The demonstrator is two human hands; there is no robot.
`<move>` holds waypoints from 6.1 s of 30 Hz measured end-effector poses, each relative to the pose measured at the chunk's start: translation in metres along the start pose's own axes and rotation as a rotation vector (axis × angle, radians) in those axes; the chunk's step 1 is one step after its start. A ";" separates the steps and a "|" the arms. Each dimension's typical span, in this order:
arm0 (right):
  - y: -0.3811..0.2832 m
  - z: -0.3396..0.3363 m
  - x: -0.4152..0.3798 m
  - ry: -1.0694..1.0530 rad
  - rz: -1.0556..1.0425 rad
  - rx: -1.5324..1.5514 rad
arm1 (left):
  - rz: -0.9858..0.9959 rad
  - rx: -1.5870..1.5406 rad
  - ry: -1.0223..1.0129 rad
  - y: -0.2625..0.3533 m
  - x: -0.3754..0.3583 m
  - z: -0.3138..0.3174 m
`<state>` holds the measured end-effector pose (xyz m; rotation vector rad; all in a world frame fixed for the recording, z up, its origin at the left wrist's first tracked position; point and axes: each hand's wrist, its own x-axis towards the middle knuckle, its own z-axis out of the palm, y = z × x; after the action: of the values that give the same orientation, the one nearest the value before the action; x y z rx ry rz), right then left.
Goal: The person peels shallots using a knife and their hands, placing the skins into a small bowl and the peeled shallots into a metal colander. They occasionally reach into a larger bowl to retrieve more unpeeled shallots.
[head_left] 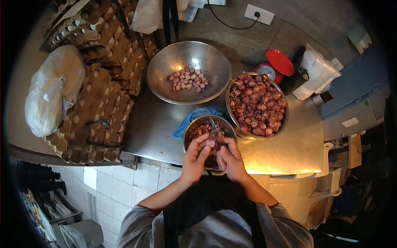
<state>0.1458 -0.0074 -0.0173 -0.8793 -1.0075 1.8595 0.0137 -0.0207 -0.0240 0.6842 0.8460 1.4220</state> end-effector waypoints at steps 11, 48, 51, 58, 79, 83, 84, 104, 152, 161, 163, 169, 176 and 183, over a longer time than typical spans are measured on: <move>0.003 -0.009 0.002 0.079 0.076 -0.169 | -0.110 -0.076 -0.049 0.001 -0.004 -0.018; 0.004 -0.009 -0.023 0.050 -0.072 -0.353 | -0.082 -0.123 -0.027 0.007 -0.013 -0.006; -0.002 -0.007 -0.022 0.095 -0.030 -0.302 | -0.098 -0.152 -0.036 0.010 -0.014 -0.003; -0.003 -0.016 -0.018 0.134 -0.023 -0.283 | -0.268 -0.390 -0.038 0.020 -0.008 -0.004; -0.008 0.009 -0.032 0.077 -0.223 -0.982 | -0.092 -0.319 -0.017 -0.003 -0.005 -0.003; 0.013 -0.009 -0.025 0.093 -0.334 -0.842 | -0.109 -0.294 -0.016 -0.002 -0.006 -0.005; 0.014 -0.011 -0.026 0.094 -0.245 -0.729 | -0.116 -0.297 -0.018 0.000 -0.007 -0.005; -0.008 -0.014 -0.028 0.144 -0.084 -0.288 | -0.282 -0.275 -0.022 0.004 -0.005 -0.006; 0.003 -0.026 -0.037 -0.006 -0.210 -0.691 | -0.324 -0.244 0.000 0.005 -0.011 -0.004; 0.007 -0.021 -0.033 -0.039 -0.239 -0.684 | -0.301 -0.268 0.006 0.003 -0.010 -0.008; 0.000 -0.019 -0.038 -0.018 -0.076 -0.535 | -0.320 -0.252 0.023 0.005 -0.009 -0.007; -0.001 -0.011 -0.037 -0.024 -0.051 -0.408 | -0.272 -0.264 0.007 0.002 -0.008 -0.010; -0.001 -0.016 -0.026 0.007 -0.022 -0.391 | -0.303 -0.353 -0.090 -0.001 -0.008 -0.026; 0.003 -0.028 0.005 -0.104 -0.103 -0.668 | -0.379 -0.394 -0.146 0.012 -0.030 -0.034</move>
<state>0.1666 0.0042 -0.0328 -1.0848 -1.7552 1.4993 -0.0199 -0.0530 -0.0301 0.3016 0.5241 1.1332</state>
